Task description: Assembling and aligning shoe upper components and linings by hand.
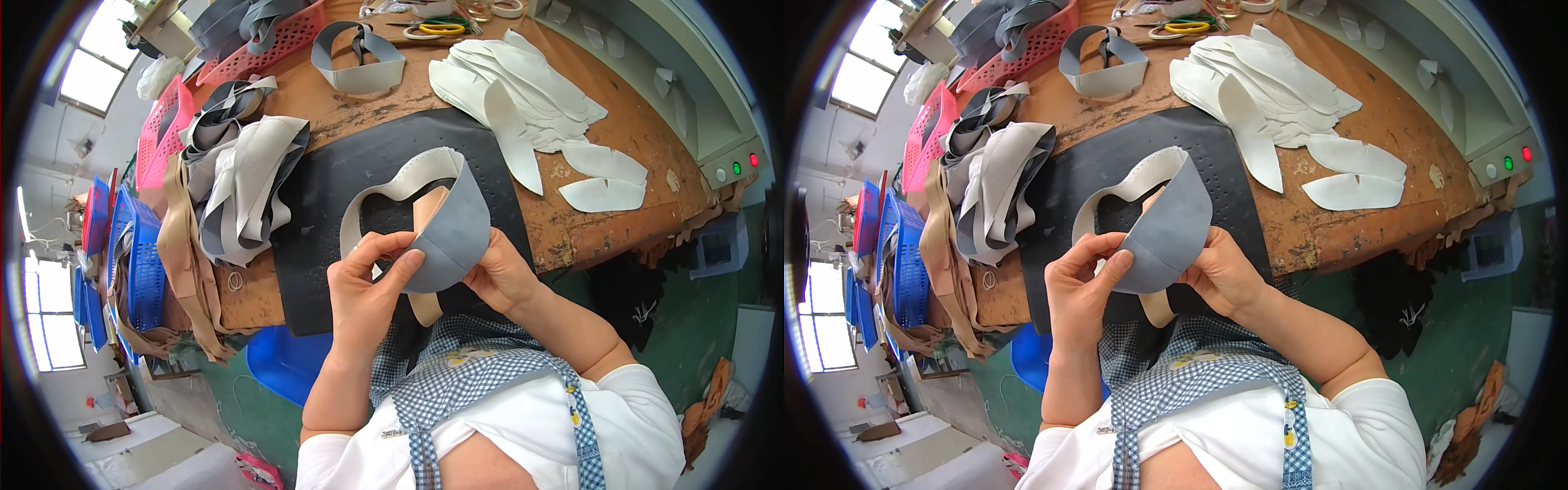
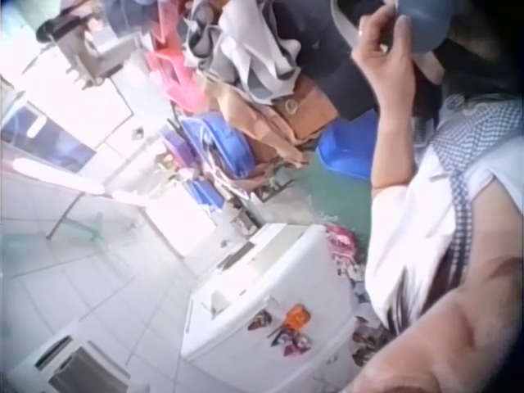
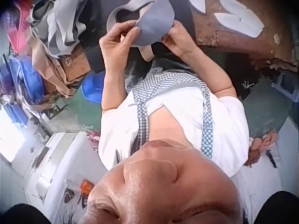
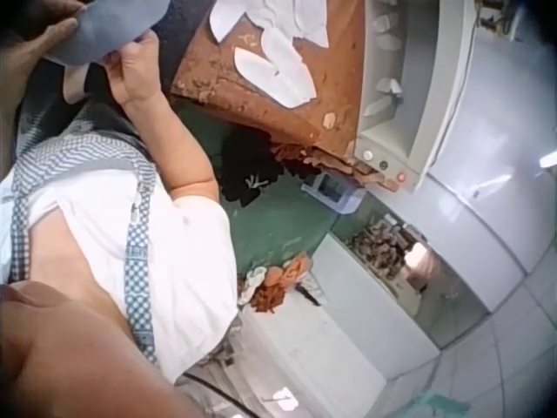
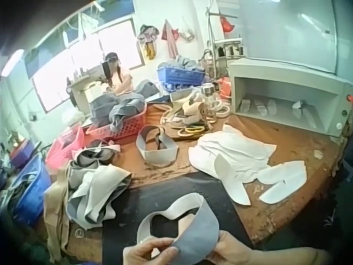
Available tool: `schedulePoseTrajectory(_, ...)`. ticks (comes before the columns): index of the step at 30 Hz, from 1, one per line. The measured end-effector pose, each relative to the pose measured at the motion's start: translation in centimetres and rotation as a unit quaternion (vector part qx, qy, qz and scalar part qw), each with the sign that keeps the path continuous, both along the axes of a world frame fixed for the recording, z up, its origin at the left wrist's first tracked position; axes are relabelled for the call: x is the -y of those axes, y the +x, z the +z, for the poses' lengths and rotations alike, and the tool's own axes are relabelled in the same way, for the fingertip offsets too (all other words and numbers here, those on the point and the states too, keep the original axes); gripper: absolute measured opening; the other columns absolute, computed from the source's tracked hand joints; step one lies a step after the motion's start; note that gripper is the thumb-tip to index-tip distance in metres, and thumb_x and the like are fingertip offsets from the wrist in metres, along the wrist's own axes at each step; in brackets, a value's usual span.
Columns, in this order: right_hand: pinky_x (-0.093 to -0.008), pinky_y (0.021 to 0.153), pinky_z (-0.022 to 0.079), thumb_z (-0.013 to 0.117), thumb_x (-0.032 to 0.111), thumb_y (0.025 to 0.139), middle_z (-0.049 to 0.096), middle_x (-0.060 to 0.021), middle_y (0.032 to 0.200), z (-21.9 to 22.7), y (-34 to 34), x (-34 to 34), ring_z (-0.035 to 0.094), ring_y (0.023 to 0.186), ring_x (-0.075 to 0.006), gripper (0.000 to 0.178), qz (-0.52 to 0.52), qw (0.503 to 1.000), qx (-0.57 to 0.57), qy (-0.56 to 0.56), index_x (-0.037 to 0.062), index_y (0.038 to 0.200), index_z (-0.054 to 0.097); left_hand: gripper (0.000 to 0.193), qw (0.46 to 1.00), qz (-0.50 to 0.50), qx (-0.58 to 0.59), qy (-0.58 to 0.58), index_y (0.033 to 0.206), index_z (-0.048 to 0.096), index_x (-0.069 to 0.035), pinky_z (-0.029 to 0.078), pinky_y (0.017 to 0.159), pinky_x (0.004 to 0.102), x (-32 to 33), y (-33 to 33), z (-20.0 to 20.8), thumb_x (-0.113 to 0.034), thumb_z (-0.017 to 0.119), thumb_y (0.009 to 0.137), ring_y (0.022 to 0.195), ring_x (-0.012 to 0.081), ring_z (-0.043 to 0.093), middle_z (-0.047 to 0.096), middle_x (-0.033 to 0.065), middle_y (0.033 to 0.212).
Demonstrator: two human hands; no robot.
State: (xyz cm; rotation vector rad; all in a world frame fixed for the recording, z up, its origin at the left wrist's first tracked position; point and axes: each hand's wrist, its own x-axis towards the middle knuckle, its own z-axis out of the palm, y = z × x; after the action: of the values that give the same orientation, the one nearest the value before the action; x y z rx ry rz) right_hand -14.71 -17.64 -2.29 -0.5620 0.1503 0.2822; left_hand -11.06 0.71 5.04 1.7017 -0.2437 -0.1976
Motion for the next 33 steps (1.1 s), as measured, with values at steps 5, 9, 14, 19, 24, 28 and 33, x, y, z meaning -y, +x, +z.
schedulePoseTrajectory(5,-0.0296,0.086,0.058,0.068,0.007,0.093,0.071,-0.0053,0.106,-0.5,0.0,-0.1,0.07,0.095,-0.0142,0.021,0.0,1.0,0.016,-0.024,0.0038,0.113,0.066,0.017,1.0,0.0,-0.023,-0.011,0.1,0.072,0.005,0.045,0.079,0.0236,-0.1,0.0,-0.2,-0.001,0.076,0.084,0.083,0.0091,0.057,0.065,0.0003,0.085)
schedulePoseTrajectory(9,-0.0314,0.09,0.056,0.066,0.005,0.093,0.067,-0.0072,0.116,0.3,-0.1,-1.0,0.067,0.104,-0.0152,0.032,-0.117,0.973,0.066,-0.189,0.0018,0.124,0.058,0.011,0.992,0.017,0.094,0.083,0.093,0.07,0.003,0.044,0.083,0.0252,-0.3,0.3,-0.4,0.002,0.074,0.083,0.087,0.0129,0.057,0.065,0.0024,0.088)
schedulePoseTrajectory(14,-0.0349,0.097,0.052,0.064,0.0,0.089,0.06,-0.0105,0.126,1.1,-0.3,0.1,0.061,0.117,-0.018,0.042,-0.102,0.988,0.043,-0.108,0.0015,0.129,0.05,0.01,0.993,-0.024,0.075,0.084,0.094,0.065,0.002,0.044,0.09,0.0287,-0.5,0.2,-0.8,0.003,0.068,0.085,0.095,0.0153,0.059,0.067,0.006,0.098)
schedulePoseTrajectory(19,-0.0359,0.095,0.053,0.066,0.008,0.088,0.062,-0.0113,0.122,2.2,1.1,3.0,0.064,0.112,-0.0198,0.042,0.053,0.995,0.088,0.007,0.0025,0.126,0.052,0.009,0.995,-0.023,0.04,0.088,0.094,0.063,0.003,0.046,0.09,0.0291,-1.0,0.0,-0.5,0.003,0.067,0.086,0.093,0.0129,0.059,0.068,0.0076,0.101)
schedulePoseTrajectory(24,-0.0319,0.086,0.057,0.073,0.005,0.087,0.07,-0.0072,0.109,3.3,1.7,2.5,0.069,0.098,-0.0172,0.034,0.004,0.994,0.033,-0.106,0.0019,0.12,0.062,0.013,0.994,-0.054,0.028,0.087,0.096,0.071,0.002,0.045,0.083,0.0275,-0.2,-0.3,0.3,-0.002,0.073,0.084,0.094,0.0136,0.057,0.068,0.0055,0.096)
schedulePoseTrajectory(28,-0.03,0.084,0.057,0.076,0.002,0.085,0.071,-0.0061,0.104,3.6,1.5,1.9,0.069,0.095,-0.0147,0.029,-0.013,0.99,0.039,-0.135,0.0014,0.112,0.066,0.014,0.994,-0.064,0.038,0.085,0.093,0.074,0.001,0.044,0.079,0.0267,-0.2,-0.6,-0.2,-0.006,0.078,0.082,0.096,0.0134,0.056,0.067,0.0035,0.09)
schedulePoseTrajectory(33,-0.0284,0.082,0.057,0.075,-0.001,0.083,0.071,-0.0054,0.102,3.6,1.5,1.5,0.069,0.093,-0.0145,0.032,-0.046,0.984,0.038,-0.167,0.0024,0.113,0.064,0.014,0.996,-0.04,0.033,0.077,0.09,0.075,0.001,0.047,0.08,0.0327,-0.1,-0.5,-0.5,-0.01,0.078,0.081,0.101,0.0174,0.055,0.066,0.0037,0.076)
